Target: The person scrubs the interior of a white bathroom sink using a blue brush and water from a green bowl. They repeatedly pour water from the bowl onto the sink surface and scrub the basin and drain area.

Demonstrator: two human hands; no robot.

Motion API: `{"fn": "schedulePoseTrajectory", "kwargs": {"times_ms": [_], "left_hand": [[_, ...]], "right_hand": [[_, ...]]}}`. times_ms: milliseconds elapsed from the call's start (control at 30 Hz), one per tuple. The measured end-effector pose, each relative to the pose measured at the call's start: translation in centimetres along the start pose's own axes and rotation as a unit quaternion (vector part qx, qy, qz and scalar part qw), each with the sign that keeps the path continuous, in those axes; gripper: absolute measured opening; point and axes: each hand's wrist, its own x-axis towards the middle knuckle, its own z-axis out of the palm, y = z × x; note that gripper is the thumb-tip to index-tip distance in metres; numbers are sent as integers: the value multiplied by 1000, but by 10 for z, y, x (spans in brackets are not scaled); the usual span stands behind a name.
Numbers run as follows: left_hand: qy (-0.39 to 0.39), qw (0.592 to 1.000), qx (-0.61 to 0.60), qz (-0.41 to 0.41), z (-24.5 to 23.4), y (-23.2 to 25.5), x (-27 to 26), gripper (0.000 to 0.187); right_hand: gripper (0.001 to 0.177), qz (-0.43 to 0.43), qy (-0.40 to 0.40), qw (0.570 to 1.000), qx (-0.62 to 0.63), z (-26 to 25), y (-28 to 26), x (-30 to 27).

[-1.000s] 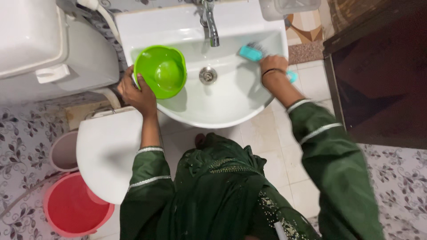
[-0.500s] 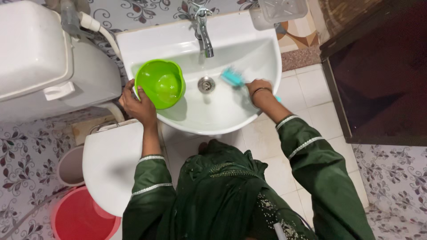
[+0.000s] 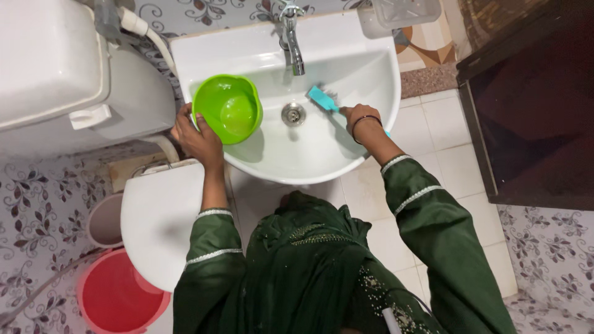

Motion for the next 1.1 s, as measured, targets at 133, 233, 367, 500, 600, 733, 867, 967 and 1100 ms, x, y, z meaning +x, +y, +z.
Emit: {"fn": "schedulePoseTrajectory", "kwargs": {"times_ms": [133, 233, 367, 500, 600, 733, 867, 967, 1100], "left_hand": [[3, 1000, 0, -1, 2, -1, -1, 27], [8, 1000, 0, -2, 4, 0, 2, 26], [2, 1000, 2, -17, -1, 2, -1, 26], [8, 1000, -1, -12, 0, 4, 0, 25], [8, 1000, -7, -18, 1, 3, 0, 27], [16, 1000, -1, -14, 3, 2, 1, 25], [18, 1000, -3, -24, 4, -3, -4, 28], [19, 999, 4, -43, 7, -3, -2, 29], [14, 996, 18, -87, 8, -5, -2, 29]], "right_hand": [[60, -101, -6, 992, 70, 38, -57, 4], [58, -176, -58, 978, 94, 38, -70, -16], [62, -121, -98, 987, -22, 4, -10, -24], [67, 5, -75, 992, -100, -21, 15, -36], [63, -35, -122, 992, -14, -16, -28, -46], [60, -264, -83, 960, -48, -17, -38, -56], [72, -6, -106, 994, -25, -44, 41, -22], [98, -26, -32, 985, -169, -22, 34, -11], [66, -119, -158, 980, -10, 5, -30, -51]]}}
